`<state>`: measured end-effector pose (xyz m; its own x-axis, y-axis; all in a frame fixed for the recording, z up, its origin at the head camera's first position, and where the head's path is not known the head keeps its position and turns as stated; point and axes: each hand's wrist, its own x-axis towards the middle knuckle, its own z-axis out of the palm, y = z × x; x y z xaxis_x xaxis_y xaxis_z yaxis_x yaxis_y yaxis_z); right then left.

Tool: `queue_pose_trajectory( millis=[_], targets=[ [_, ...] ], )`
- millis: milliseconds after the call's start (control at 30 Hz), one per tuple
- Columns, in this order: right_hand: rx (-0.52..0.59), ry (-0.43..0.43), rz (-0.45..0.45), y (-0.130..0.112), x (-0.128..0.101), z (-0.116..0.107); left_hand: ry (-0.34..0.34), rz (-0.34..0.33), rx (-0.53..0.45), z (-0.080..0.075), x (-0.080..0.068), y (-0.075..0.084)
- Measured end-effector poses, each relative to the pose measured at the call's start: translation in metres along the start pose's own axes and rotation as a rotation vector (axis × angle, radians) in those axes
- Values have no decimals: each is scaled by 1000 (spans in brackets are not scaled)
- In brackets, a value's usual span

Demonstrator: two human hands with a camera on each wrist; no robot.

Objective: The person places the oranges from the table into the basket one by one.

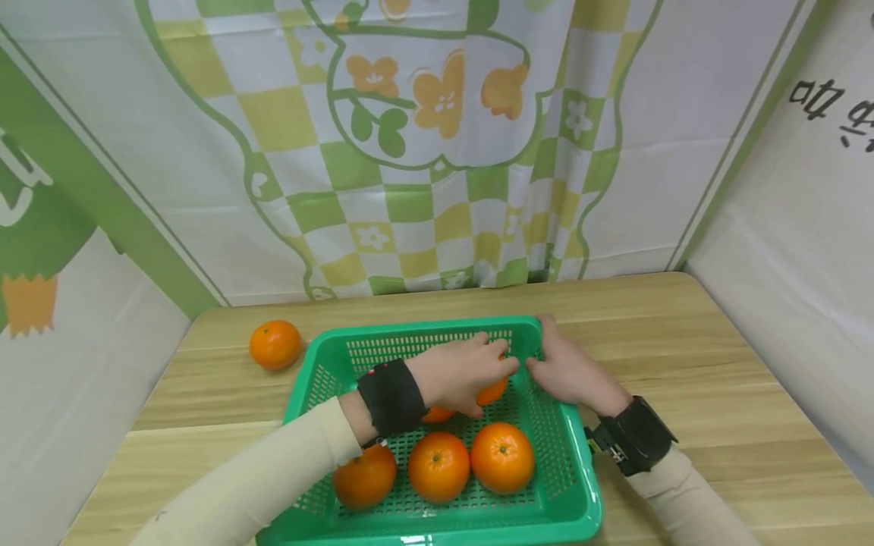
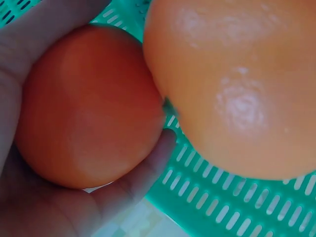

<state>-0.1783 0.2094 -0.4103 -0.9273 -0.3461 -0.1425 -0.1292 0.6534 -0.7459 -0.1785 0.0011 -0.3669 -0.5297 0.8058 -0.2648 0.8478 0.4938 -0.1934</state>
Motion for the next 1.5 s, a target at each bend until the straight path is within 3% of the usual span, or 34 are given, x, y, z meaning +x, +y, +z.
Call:
queue_pose_trajectory(
  millis=[400, 633, 1233, 1500],
  targets=[
    [-2, -10, 19, 2, 2, -1, -43, 25, 48, 3, 15, 6],
    [23, 1, 5, 2, 1, -1, -92, 21, 18, 9, 23, 11],
    [18, 7, 3, 1, 0, 0, -76, 58, 58, 19, 27, 13],
    [9, 0, 25, -1, 0, -1, -65, 49, 30, 25, 28, 14]
  ],
)
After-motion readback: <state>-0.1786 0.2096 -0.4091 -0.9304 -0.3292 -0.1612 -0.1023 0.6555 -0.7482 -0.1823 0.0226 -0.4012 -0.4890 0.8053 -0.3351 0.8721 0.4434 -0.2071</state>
